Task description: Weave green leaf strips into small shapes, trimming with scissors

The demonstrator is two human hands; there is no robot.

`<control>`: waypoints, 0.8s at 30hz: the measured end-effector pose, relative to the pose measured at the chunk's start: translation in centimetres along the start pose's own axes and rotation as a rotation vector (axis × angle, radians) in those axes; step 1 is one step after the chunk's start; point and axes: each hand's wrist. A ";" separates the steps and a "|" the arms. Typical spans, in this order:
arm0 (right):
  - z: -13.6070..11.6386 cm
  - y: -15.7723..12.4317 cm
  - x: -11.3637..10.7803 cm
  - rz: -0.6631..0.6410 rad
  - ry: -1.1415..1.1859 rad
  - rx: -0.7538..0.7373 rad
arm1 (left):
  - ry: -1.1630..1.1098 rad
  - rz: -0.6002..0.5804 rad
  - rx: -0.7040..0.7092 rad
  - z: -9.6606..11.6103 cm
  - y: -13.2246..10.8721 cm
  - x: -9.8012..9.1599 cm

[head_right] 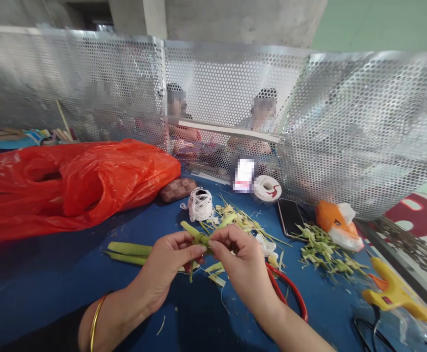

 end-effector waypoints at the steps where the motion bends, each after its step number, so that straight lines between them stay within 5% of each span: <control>1: 0.1 -0.1 0.1 0.016 -0.019 0.004 | 0.003 -0.008 -0.015 -0.1 -0.1 0.1; 9: -0.9 0.3 -0.4 -0.051 0.171 0.075 | -0.019 0.024 -0.021 0.5 0.1 -0.1; 18: 0.5 0.2 0.4 -0.019 0.116 0.162 | 0.024 -0.054 -0.045 -0.4 -0.2 0.4; 24: 0.2 0.5 -0.3 0.033 0.092 0.078 | -0.009 -0.012 -0.029 0.1 0.1 0.0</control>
Point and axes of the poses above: each hand's wrist, its own y-axis towards the middle knuckle, its own x-axis out of the palm, z = x × y, and after that the axes turned 2 degrees about -z, right-handed
